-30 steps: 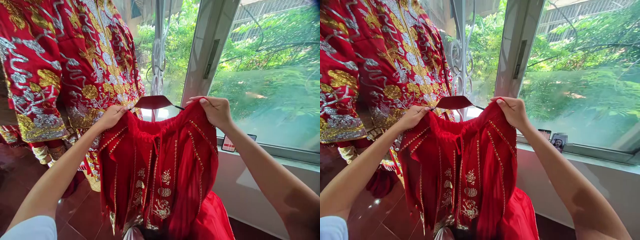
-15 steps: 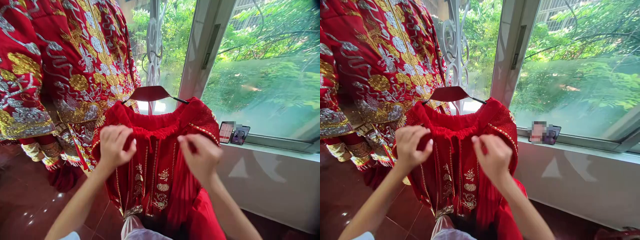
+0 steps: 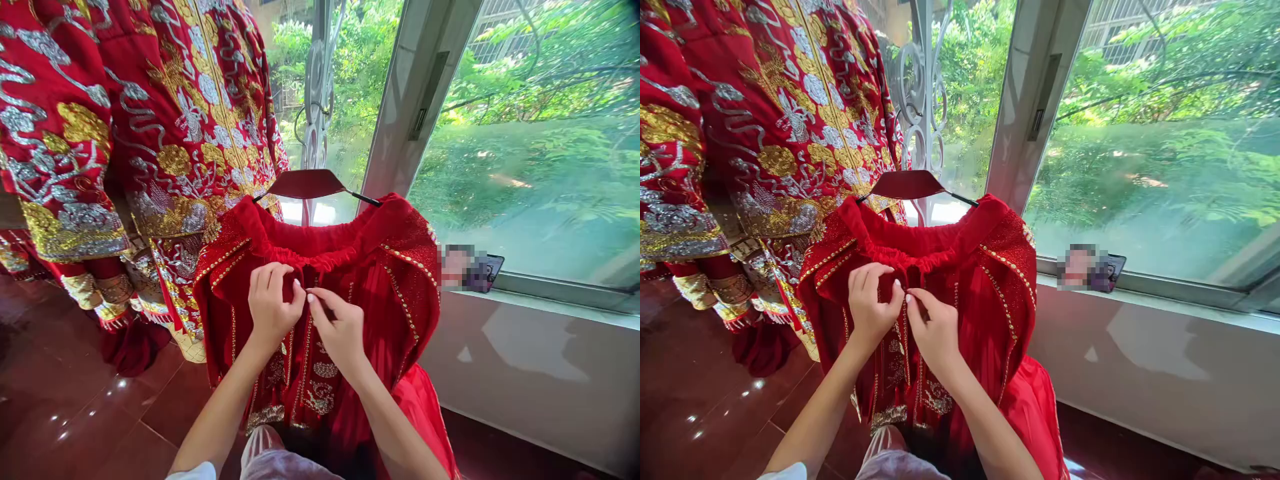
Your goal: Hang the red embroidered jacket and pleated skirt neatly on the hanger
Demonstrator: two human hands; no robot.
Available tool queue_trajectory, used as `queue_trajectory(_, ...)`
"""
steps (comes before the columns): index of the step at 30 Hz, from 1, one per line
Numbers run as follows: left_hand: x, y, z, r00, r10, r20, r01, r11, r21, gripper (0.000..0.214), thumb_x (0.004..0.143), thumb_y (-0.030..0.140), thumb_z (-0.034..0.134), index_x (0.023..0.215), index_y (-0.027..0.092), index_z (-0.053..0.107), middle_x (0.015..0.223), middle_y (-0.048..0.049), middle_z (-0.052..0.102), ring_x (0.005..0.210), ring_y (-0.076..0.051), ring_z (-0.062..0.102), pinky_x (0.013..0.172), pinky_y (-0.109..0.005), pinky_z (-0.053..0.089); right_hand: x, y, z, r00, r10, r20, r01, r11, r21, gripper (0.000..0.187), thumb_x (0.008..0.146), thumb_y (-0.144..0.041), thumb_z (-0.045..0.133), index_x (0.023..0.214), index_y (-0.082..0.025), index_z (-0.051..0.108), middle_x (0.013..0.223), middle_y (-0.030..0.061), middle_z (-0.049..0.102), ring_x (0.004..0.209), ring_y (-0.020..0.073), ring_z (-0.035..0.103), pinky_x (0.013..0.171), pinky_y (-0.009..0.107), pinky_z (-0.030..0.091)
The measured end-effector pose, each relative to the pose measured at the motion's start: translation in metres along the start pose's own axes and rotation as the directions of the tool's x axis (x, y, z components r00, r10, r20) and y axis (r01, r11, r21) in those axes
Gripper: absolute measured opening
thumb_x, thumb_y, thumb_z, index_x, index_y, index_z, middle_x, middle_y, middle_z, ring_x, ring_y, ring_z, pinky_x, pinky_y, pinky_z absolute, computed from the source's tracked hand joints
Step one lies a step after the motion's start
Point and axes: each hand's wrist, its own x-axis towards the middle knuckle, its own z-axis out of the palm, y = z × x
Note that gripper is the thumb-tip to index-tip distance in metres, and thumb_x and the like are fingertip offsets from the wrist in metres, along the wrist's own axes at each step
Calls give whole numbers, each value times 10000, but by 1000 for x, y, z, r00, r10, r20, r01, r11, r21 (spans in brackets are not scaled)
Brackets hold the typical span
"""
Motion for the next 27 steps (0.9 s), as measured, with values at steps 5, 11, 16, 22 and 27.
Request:
queue_trajectory(5,44,-12,-12,833,429,350,-461,887,10,501,820,78,467,1312,147,537,1267,-176,611,1170,-319,558,1072,-558,321,8,18,25,991,112,72,-120,986,113,368,889,-252,385,1125,-200,664,959,90,724,700,207,645,652,326,501)
queue_trajectory(11,101,-15,-34,458,491,741,-417,855,-309,305,881,135,444,1048,191,692,1004,-66,734,902,-197,671,811,-299,476,14,16,34,968,250,-35,-224,914,339,295,869,-421,504,854,-170,658,761,55,680,649,183,578,616,299,470)
queue_trajectory(16,114,-10,-32,316,478,820,-351,862,-367,248,851,134,469,926,188,699,967,-41,732,842,-162,655,726,-232,440,10,-4,34,924,381,-7,-332,814,477,322,781,-483,614,690,-175,591,585,-5,558,527,134,472,494,255,387)
queue_trajectory(22,105,-12,-30,427,475,770,-415,859,-299,240,817,92,432,734,172,642,741,-27,686,698,-156,602,758,-286,449,7,-11,35,928,371,-47,-314,840,442,241,766,-390,624,688,-163,639,623,14,612,580,133,492,560,255,423)
queue_trajectory(27,36,-7,-33,941,333,60,-317,930,-186,129,841,150,503,863,187,625,785,-19,670,742,-160,617,837,-357,476,15,-5,26,881,459,115,-411,622,666,245,660,-376,709,688,-139,655,563,-12,571,485,72,412,458,201,333)
